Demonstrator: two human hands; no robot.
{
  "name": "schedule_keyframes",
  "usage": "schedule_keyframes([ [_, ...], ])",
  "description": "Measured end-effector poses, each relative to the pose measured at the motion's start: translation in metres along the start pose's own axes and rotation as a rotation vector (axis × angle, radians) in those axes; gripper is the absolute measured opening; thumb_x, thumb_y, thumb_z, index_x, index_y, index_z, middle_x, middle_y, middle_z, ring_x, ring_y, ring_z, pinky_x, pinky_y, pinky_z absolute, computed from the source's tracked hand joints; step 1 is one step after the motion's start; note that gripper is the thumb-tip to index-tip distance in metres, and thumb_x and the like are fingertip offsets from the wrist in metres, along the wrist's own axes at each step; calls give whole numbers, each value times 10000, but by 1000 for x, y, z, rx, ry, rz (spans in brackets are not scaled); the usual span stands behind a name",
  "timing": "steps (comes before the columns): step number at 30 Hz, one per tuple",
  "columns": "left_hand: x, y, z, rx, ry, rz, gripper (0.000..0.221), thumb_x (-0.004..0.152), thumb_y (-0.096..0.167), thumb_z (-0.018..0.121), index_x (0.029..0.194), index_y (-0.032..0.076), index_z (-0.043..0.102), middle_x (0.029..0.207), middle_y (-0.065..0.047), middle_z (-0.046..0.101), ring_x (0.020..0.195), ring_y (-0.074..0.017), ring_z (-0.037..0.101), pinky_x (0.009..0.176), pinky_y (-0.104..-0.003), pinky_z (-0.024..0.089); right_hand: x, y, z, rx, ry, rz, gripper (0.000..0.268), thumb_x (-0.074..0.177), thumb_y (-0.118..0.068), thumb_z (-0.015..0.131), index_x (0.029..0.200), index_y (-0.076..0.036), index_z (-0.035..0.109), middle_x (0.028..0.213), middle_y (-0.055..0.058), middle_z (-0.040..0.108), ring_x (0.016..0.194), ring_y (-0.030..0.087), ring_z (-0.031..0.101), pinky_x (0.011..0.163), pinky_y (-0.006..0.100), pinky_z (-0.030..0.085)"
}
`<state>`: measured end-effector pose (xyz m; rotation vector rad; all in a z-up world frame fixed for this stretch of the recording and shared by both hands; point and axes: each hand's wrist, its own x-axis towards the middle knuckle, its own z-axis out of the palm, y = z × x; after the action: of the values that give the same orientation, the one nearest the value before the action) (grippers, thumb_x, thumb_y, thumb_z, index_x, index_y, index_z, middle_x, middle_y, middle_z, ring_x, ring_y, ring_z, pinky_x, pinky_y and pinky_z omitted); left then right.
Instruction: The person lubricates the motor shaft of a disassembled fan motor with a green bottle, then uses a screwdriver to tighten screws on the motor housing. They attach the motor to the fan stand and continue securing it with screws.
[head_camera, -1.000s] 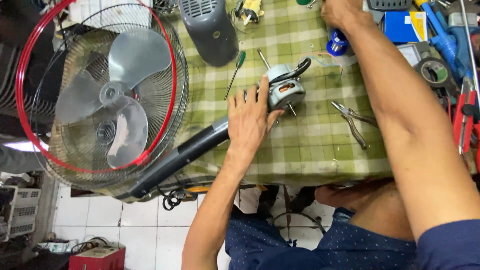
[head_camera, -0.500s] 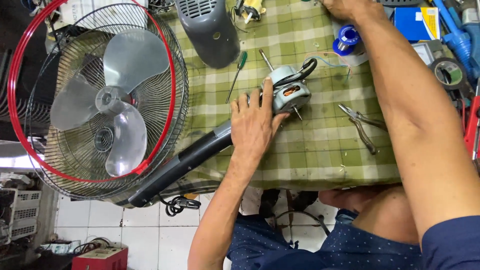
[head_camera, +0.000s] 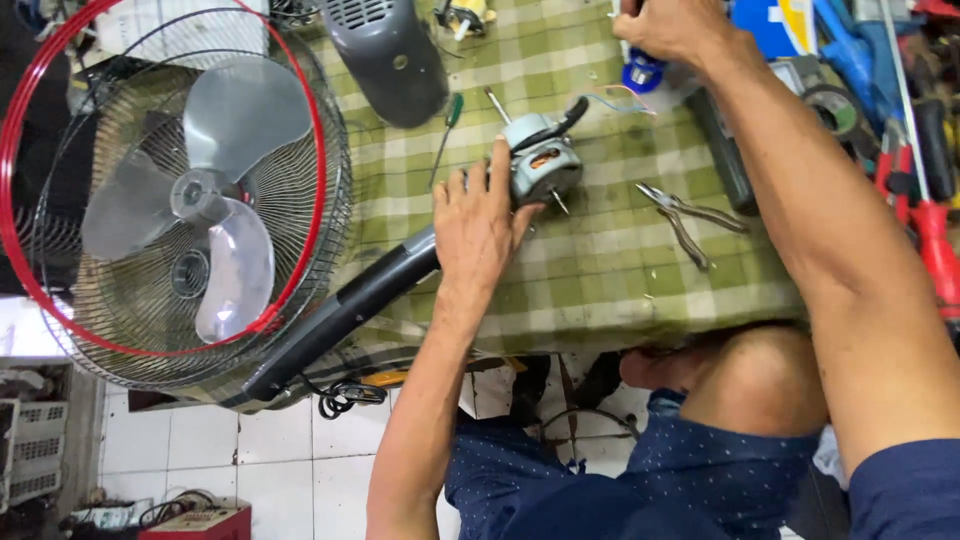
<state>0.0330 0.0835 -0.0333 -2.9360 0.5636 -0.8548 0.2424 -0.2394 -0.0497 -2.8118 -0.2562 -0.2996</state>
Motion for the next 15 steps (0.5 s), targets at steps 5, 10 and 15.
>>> schedule_keyframes([
  [5, 0, 2, -1, -19, -49, -25, 965, 829, 692, 806, 1518, 124, 439, 1144, -78, 689, 977, -324, 626, 874, -469, 498, -81, -16, -28, 134, 243, -266, 90, 892, -175, 752, 901, -104, 696, 866, 38, 714, 744, 233, 633, 627, 412, 433],
  [10, -1, 1, -1, 33, -60, 8, 1094, 763, 721, 851, 1546, 107, 396, 1112, -74, 672, 950, -309, 603, 833, -442, 471, -181, -59, -53, 231, 187, -102, 73, 873, -132, 749, 862, -97, 686, 842, 42, 734, 725, 220, 660, 654, 409, 488],
  [15, 5, -6, 6, 12, -108, 35, 1112, 797, 697, 856, 1567, 88, 334, 1058, -84, 682, 856, -306, 633, 750, -438, 486, -230, -83, -40, 298, 192, -105, 144, 951, -63, 770, 891, -48, 640, 787, 87, 697, 639, 186, 637, 528, 335, 549],
])
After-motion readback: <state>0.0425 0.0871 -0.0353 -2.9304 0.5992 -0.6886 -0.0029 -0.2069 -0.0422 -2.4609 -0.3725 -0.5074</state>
